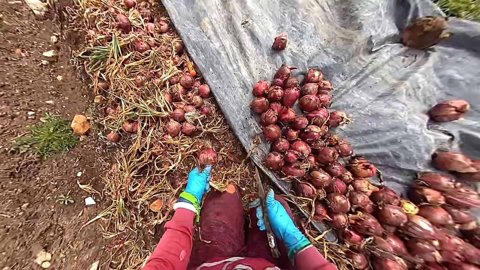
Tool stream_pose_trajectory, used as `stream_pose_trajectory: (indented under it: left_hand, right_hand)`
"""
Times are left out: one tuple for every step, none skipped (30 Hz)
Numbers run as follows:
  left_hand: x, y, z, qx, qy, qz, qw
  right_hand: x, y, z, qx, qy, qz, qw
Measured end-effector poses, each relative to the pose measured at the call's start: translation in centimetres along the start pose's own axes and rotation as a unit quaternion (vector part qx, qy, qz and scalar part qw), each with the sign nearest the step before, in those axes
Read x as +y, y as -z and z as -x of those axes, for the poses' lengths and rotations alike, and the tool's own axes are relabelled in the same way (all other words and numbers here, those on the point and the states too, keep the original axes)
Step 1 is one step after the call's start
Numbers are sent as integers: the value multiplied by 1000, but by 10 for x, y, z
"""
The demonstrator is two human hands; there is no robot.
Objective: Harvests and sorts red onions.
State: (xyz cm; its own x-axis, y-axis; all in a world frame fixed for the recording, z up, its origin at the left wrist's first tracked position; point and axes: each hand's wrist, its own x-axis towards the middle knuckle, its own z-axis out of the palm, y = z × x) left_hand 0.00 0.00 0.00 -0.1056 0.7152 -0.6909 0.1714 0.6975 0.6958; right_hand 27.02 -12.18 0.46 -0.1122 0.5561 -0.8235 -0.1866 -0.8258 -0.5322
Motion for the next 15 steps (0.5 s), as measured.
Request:
stream_pose_trajectory:
  left_hand:
    - [12,0,25,-45,-58,-32,997]
    - [27,0,47,-88,-122,-89,985]
    - [43,0,67,-130,-185,-165,960]
    - [57,2,86,-181,-227,-239,927]
    - [66,3,103,-231,-261,-301,888]
    - [73,6,119,-271,-287,-355,847]
    - [80,11,131,-294,-301,-408,810]
    - [89,18,138,-293,-308,-478,769]
    - [103,23,145,-268,-294,-563,725]
    - [115,25,153,-216,-273,-634,691]
    - [121,27,158,-156,-261,-668,679]
    - [122,29,161,-105,-266,-660,694]
    - [120,27,164,-72,-282,-627,723]
    - [114,20,172,-66,-302,-593,743]
    - [105,9,183,-89,-312,-583,745]
  right_hand:
    - [-1,-5,6,-36,32,10,999]
    - [-7,-12,14,-77,81,21,994]
    - [-17,-20,23,-109,137,29,984]
    - [-28,-28,35,-119,190,41,974]
    - [-36,-35,48,-109,238,65,963]
    - [-40,-40,62,-85,281,100,951]
    - [-42,-43,75,-61,311,147,937]
    - [-41,-44,87,-43,318,186,929]
    - [-40,-43,96,-42,303,214,928]
    - [-34,-41,103,-52,284,220,932]
    - [-25,-39,107,-62,273,204,938]
    - [-14,-37,106,-58,263,179,946]
    - [-6,-36,100,-47,250,162,953]
    - [2,-34,95,-47,234,170,956]
    - [7,-32,91,-61,221,200,952]
